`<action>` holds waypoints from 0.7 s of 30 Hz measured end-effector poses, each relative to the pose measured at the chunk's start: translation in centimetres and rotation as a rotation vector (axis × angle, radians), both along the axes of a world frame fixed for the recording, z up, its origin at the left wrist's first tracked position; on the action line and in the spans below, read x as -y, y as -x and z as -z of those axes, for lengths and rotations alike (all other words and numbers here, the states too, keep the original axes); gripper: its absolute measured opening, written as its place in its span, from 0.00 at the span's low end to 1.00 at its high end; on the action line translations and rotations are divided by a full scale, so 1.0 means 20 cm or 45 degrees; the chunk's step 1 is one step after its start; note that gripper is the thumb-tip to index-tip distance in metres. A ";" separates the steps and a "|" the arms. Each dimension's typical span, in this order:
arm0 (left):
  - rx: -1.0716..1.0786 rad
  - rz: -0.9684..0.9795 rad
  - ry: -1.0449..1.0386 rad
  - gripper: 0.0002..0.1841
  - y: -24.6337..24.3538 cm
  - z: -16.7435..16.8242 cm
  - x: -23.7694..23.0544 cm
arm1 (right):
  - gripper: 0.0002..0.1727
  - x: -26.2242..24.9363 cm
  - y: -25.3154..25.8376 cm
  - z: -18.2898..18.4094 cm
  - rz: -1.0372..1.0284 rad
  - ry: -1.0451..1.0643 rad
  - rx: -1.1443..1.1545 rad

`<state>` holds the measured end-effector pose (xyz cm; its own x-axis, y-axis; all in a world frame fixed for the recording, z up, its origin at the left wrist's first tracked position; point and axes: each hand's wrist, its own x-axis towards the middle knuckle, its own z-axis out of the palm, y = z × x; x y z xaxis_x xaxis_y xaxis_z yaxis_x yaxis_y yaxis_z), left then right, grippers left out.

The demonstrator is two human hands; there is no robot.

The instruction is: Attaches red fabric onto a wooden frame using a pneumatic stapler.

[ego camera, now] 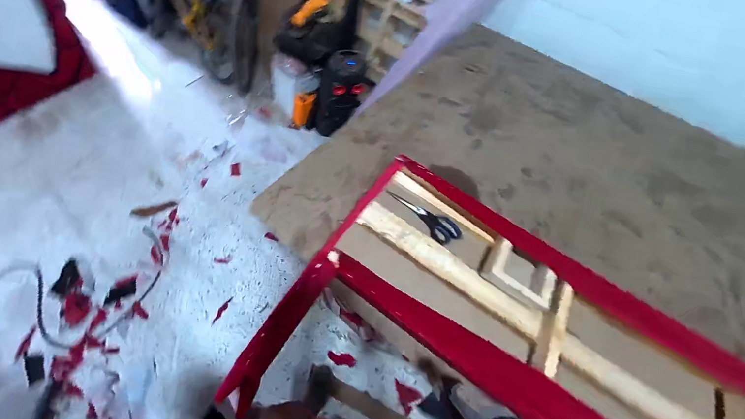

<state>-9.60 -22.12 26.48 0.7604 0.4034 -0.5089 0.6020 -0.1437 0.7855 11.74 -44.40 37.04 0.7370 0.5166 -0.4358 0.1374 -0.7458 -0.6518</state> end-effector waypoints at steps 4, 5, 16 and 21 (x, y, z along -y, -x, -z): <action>0.155 0.607 -0.026 0.15 -0.22 -0.05 0.15 | 0.26 0.17 0.14 0.14 0.410 -0.179 -0.053; 0.277 0.732 -0.129 0.14 -0.19 -0.07 0.12 | 0.27 0.21 0.19 0.17 0.540 -0.248 -0.087; 0.870 1.556 -0.799 0.28 -0.20 -0.07 -0.90 | 0.21 0.29 1.10 0.53 1.843 -0.471 0.379; 0.952 1.973 -0.832 0.27 -0.25 0.04 -0.94 | 0.15 -0.38 1.59 0.57 2.200 -0.798 0.372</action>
<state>-4.61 -3.27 25.60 0.5644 -0.8255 0.0014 -0.7597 -0.5187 0.3922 -19.99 -36.80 25.70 0.5618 -0.7782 -0.2807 -0.2719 0.1468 -0.9511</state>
